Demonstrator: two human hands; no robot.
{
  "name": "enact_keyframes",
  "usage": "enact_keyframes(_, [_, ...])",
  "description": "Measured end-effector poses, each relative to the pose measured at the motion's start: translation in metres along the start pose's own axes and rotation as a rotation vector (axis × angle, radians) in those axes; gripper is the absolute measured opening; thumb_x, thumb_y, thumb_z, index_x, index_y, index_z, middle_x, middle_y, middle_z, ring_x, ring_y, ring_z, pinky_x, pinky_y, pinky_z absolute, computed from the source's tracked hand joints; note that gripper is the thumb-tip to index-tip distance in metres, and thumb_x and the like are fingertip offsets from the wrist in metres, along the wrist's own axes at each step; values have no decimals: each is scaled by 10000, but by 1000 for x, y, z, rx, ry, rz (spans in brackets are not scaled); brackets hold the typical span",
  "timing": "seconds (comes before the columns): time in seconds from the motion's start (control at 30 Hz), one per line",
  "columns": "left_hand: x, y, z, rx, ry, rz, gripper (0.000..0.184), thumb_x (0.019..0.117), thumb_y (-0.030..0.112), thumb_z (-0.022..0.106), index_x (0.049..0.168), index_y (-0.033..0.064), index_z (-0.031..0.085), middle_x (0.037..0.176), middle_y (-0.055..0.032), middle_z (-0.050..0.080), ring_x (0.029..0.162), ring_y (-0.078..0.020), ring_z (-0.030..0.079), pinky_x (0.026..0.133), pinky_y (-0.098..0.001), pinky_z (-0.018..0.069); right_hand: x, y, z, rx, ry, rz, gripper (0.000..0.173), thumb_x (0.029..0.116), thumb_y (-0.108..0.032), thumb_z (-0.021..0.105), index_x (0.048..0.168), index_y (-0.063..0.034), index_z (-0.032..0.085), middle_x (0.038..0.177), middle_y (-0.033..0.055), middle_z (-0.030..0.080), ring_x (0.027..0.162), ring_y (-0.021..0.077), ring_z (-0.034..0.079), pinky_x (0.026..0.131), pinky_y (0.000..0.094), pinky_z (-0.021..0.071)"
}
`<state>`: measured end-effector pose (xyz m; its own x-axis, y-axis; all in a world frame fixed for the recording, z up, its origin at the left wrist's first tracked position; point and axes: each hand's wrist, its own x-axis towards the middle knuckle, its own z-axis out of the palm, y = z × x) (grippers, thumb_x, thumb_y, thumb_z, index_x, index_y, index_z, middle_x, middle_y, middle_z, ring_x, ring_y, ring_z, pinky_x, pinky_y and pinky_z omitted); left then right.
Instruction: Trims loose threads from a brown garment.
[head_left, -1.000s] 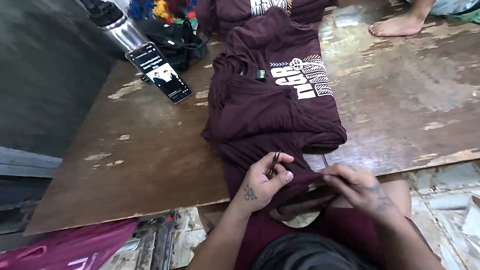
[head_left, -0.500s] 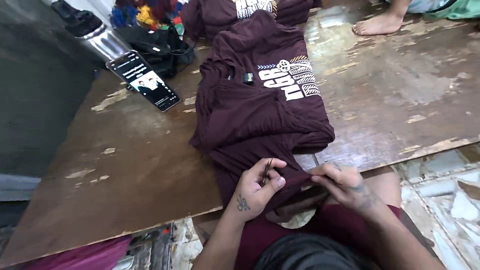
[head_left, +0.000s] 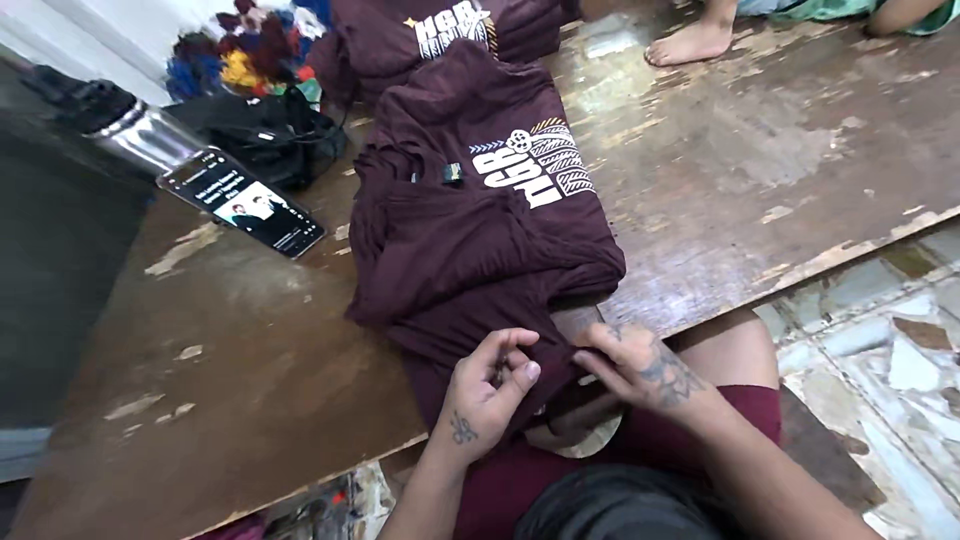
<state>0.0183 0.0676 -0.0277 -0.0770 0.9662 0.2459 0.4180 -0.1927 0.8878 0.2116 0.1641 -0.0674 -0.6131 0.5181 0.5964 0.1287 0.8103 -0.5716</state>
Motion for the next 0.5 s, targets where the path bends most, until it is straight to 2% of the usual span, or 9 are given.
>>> enact_keyframes(0.07, [-2,1,-2,194,-66,32,338,978,169,593,1224,-55,647,862,-19,663,709,1,569,645,-153,486,-11,2,-16,-28,-51,7,198,1002,-106,560,934,11,704,778,139,717,688,227,717,644,331,584])
enact_keyframes(0.13, [-2,9,-5,441,-113,60,478,1002,308,562,1349,-19,597,948,-105,688,731,-144,615,638,-305,521,-18,-1,-26,-53,-69,-18,201,1011,-111,537,930,-5,688,763,123,702,671,215,700,627,320,572])
enact_keyframes(0.17, [-1,15,-5,559,-114,102,504,1015,357,520,1354,-9,593,957,-133,689,715,-211,644,592,-376,527,-20,-4,-29,-62,-63,-37,195,1008,-104,531,932,-7,683,765,120,701,673,213,699,629,319,572])
enact_keyframes(0.2, [2,22,-7,645,-118,158,473,1027,361,482,1317,12,615,959,-141,688,715,-243,662,567,-405,528,-21,-7,-30,-69,-45,-55,194,1003,-98,527,924,-9,680,759,117,698,668,209,694,623,316,570])
enact_keyframes(0.27, [7,39,-10,753,-157,288,374,1025,301,463,1209,63,686,894,-122,677,699,-259,669,544,-404,523,-22,-11,-30,-86,9,-86,190,983,-96,532,879,-21,673,716,104,672,627,204,666,575,316,544])
enact_keyframes(0.33, [11,55,-11,845,-244,399,307,980,227,507,1146,100,733,838,-107,676,681,-282,669,529,-414,508,-23,-16,-27,-101,42,-88,182,960,-101,543,840,-34,663,680,93,645,591,205,641,533,323,518])
enact_keyframes(0.5, [14,64,-7,1039,-300,532,266,868,60,567,1050,117,753,757,-77,661,590,-273,628,466,-388,433,-21,-29,-24,-160,90,-95,169,921,-112,556,800,-47,655,625,69,615,529,184,609,471,312,475])
